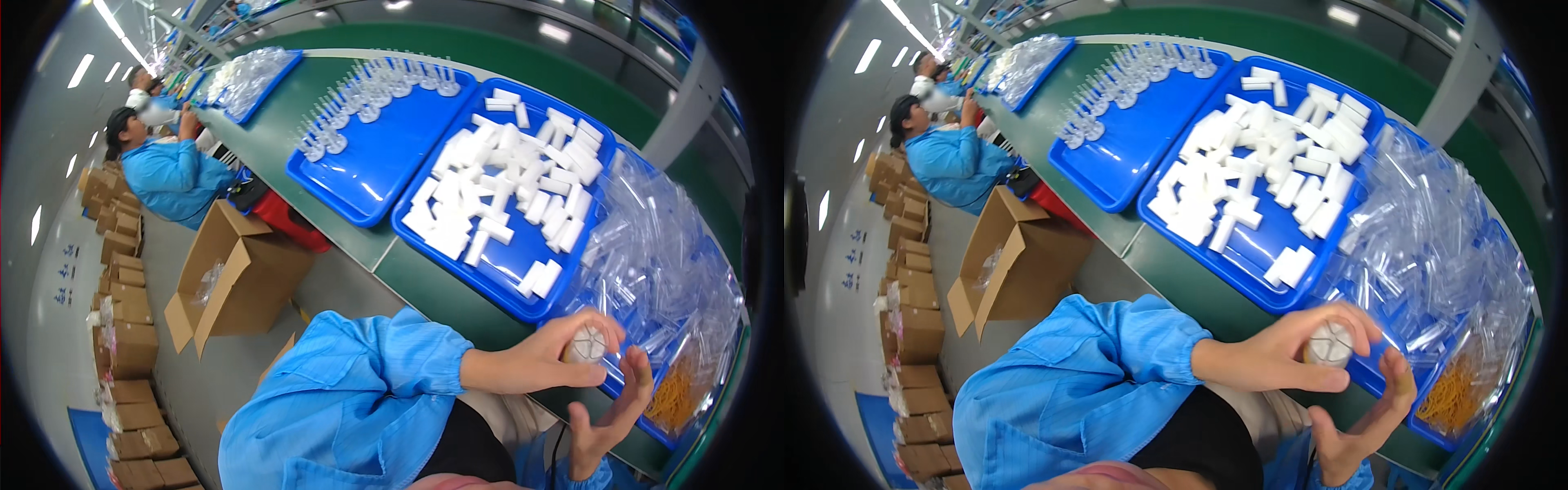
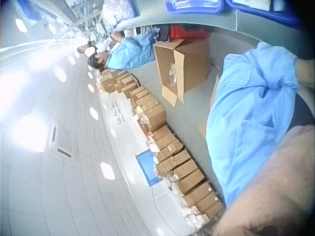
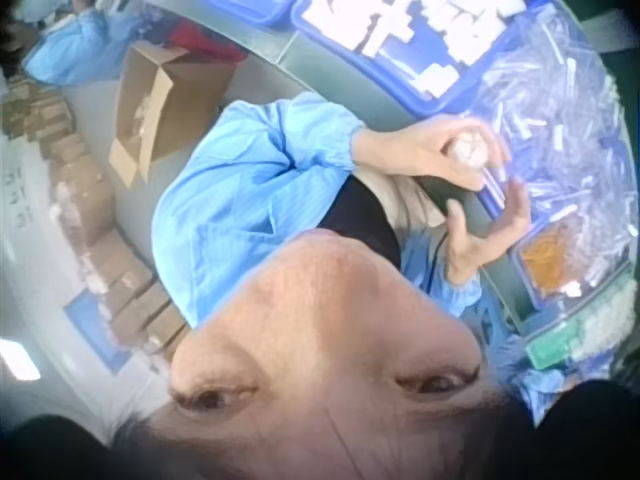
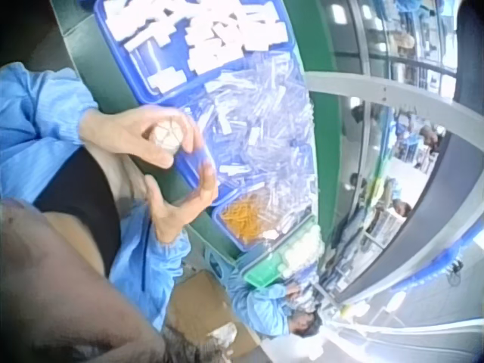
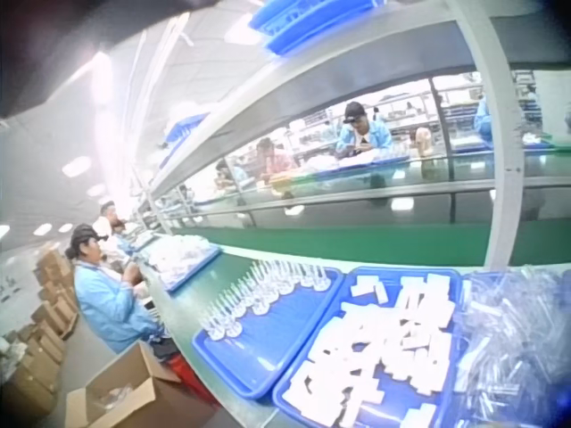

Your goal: Assembling small white plastic components into clear tubes and bundling them with rubber bands on a factory line.

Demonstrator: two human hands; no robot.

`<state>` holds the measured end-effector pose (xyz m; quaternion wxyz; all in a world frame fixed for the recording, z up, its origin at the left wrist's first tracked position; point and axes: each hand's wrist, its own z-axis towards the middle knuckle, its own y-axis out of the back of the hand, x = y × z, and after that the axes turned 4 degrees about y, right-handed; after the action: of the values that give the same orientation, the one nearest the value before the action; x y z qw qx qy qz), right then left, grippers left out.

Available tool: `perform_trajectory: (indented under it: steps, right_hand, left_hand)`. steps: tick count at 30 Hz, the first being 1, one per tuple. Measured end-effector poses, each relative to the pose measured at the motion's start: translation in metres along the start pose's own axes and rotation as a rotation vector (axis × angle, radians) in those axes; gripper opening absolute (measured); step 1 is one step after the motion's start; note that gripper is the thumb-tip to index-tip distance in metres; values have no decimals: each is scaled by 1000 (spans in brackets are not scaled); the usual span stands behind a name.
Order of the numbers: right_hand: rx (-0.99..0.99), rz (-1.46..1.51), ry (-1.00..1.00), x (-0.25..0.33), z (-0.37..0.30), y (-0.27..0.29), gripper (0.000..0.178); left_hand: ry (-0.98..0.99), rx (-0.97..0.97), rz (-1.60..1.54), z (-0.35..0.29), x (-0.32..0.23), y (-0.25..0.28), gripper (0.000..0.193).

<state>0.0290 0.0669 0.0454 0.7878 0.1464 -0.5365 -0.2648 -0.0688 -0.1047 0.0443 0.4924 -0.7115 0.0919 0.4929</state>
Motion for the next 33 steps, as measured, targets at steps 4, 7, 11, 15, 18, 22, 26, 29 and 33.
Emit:
perform_trajectory:
  steps: [4,7,11,15,18,22,26,29,33]
  right_hand:
    - [-76,126,-146,7,-3,-11,72]
    - [-35,-25,37,5,14,-17,49]
    - [24,89,71,1,17,-28,44]
    - [-12,78,57,-2,17,-28,42]
    - [13,96,43,-5,11,-28,42]
    - [29,96,40,-4,9,-28,42]
    - [25,88,47,-2,11,-23,44]
    - [40,66,107,-1,13,-18,49]
    - [41,482,-205,8,13,-8,72]
  left_hand:
    - [-258,59,300,8,11,-9,40]
    - [-314,72,508,15,13,1,44]
    - [-355,2,583,11,2,4,38]
    - [-265,2,573,15,2,-1,25]
    - [-308,24,586,14,4,2,22]
    - [-324,35,604,11,3,2,22]
    - [-301,29,572,11,3,1,24]
    - [-214,45,454,11,0,2,41]
    - [2,-3,-83,8,-6,-2,80]
